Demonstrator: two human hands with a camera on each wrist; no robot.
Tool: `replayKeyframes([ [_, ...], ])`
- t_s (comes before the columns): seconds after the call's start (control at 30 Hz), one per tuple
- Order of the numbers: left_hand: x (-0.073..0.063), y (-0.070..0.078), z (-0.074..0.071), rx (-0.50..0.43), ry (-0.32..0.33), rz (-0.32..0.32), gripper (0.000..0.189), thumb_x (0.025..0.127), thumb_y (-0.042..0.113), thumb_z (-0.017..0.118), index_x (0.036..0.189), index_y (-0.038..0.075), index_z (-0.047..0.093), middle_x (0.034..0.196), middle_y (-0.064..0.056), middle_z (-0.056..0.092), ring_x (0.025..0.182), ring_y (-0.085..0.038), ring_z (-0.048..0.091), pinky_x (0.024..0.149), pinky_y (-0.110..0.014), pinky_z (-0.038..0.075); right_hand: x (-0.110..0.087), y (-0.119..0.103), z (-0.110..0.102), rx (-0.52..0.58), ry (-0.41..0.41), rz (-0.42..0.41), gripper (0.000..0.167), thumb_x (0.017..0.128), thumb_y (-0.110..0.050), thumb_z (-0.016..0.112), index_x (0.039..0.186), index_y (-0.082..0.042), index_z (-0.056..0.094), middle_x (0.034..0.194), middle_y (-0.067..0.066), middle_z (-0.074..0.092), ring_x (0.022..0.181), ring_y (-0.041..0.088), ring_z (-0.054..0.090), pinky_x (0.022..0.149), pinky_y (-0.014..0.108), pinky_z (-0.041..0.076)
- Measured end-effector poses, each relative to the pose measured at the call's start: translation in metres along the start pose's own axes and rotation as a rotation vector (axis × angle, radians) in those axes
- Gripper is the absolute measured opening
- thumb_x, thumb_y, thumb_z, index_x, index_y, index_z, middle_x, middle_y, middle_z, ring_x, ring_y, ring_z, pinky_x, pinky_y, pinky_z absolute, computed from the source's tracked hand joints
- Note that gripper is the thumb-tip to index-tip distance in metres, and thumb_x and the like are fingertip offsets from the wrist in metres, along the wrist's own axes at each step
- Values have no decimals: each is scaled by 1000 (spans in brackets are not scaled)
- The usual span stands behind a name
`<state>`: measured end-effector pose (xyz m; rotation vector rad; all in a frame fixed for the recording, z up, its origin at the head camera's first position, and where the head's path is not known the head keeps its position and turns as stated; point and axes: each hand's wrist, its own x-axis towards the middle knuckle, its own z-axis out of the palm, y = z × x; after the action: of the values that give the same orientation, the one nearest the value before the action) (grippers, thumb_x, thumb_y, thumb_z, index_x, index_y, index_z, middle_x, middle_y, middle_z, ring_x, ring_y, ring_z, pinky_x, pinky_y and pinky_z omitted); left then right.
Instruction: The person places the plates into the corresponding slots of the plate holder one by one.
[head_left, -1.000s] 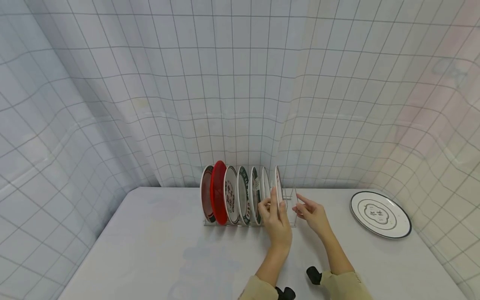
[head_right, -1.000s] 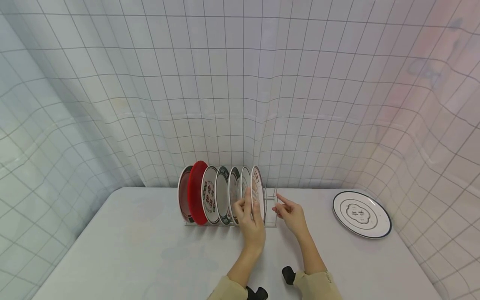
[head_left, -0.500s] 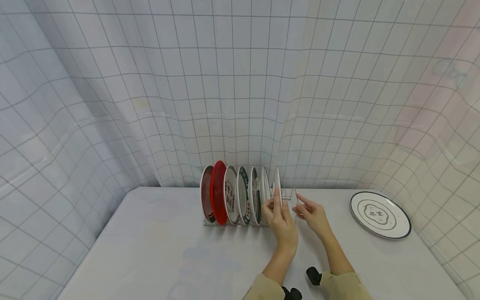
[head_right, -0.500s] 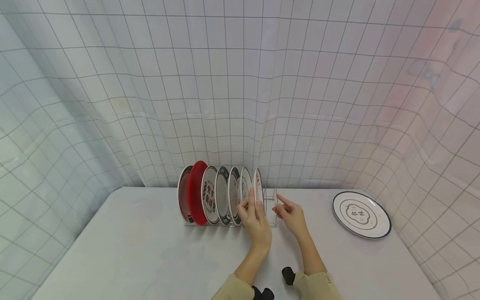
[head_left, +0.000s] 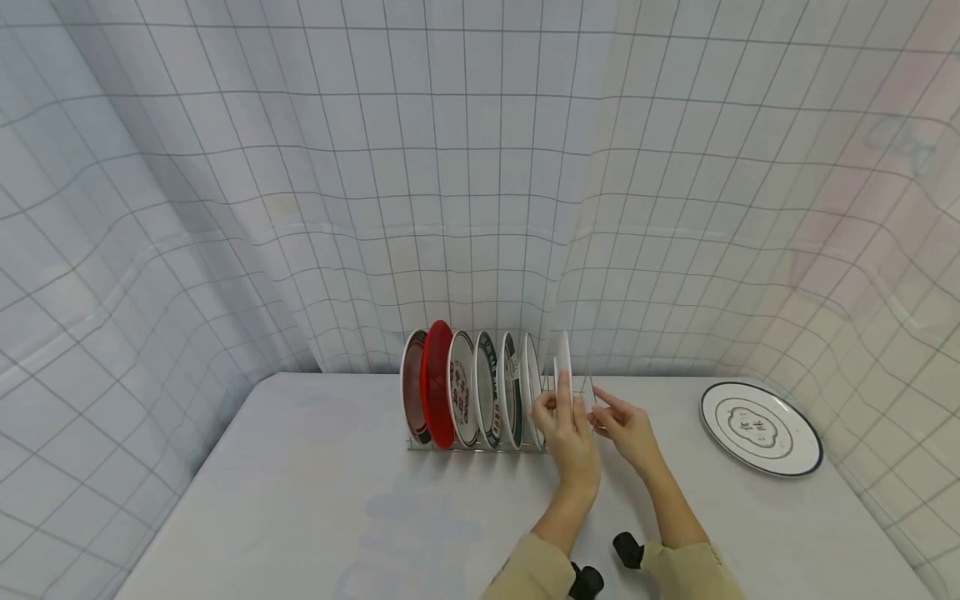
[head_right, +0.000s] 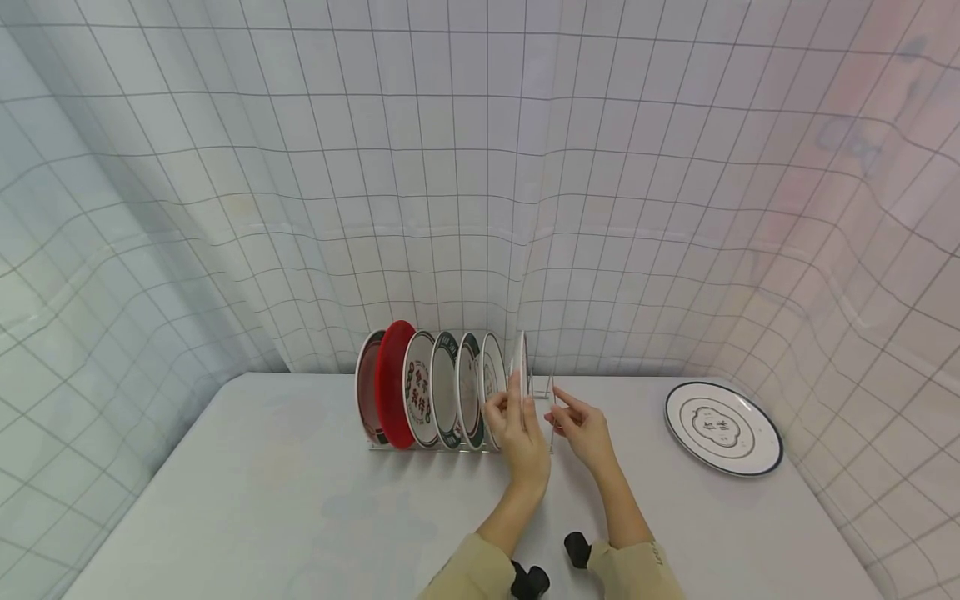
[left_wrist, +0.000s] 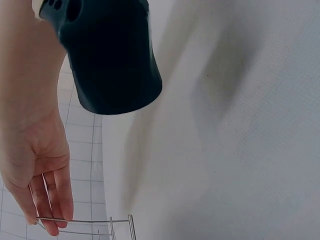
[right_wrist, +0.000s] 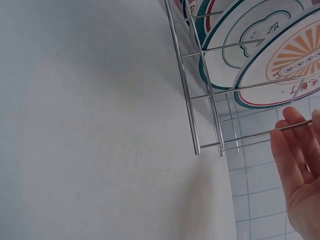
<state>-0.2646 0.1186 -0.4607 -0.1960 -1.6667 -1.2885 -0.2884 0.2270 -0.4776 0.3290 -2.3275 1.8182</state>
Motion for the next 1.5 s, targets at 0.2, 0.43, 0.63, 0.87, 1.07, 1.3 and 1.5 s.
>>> replayKeyframes([
  [0.2,-1,-3,5,19,-5,13,41,91,5,52,132,7,48,100,-11,36,89,-15,35,66,-21,40,0,1,0,13,4,9,40,92,-8,53,128,7,47,82,12,66,75,4,63,73,28,54],
  [0.43,-2,-7,7,4,-6,-42,42,92,4,50,133,5,46,105,-11,39,89,-15,41,67,-22,43,0,2,0,49,-1,42,41,92,-7,52,130,7,44,91,27,64,80,9,65,74,28,53],
  [0.63,-2,-11,7,-35,7,-85,40,91,1,50,132,3,48,110,-14,42,89,-15,47,69,-23,47,-1,-1,1,47,9,53,42,92,-7,53,130,6,45,93,28,64,85,19,66,74,28,53],
  [0.87,0,-13,6,-79,-9,-151,39,94,5,48,132,3,47,116,-14,46,91,-15,51,72,-25,50,-1,0,0,32,12,46,41,91,-11,55,130,3,48,93,27,64,86,24,66,74,28,53],
  [1.07,0,-17,6,-70,-5,-189,40,94,8,49,134,6,46,124,-16,49,107,-26,53,84,-40,49,-1,0,0,34,17,58,41,91,-11,55,129,2,48,92,26,65,88,29,65,74,27,53],
  [1.3,-1,-20,4,-163,-33,-242,40,94,8,48,134,6,46,128,-12,47,113,-27,48,89,-43,45,1,1,1,28,15,63,41,91,-11,55,130,2,48,92,26,65,90,34,64,74,27,53],
  [1.5,-1,-20,3,-152,-23,-213,41,95,9,47,136,9,44,128,-9,47,109,-19,49,85,-33,47,1,1,1,33,18,65,41,91,-11,55,130,2,48,93,26,65,90,32,64,74,27,53],
])
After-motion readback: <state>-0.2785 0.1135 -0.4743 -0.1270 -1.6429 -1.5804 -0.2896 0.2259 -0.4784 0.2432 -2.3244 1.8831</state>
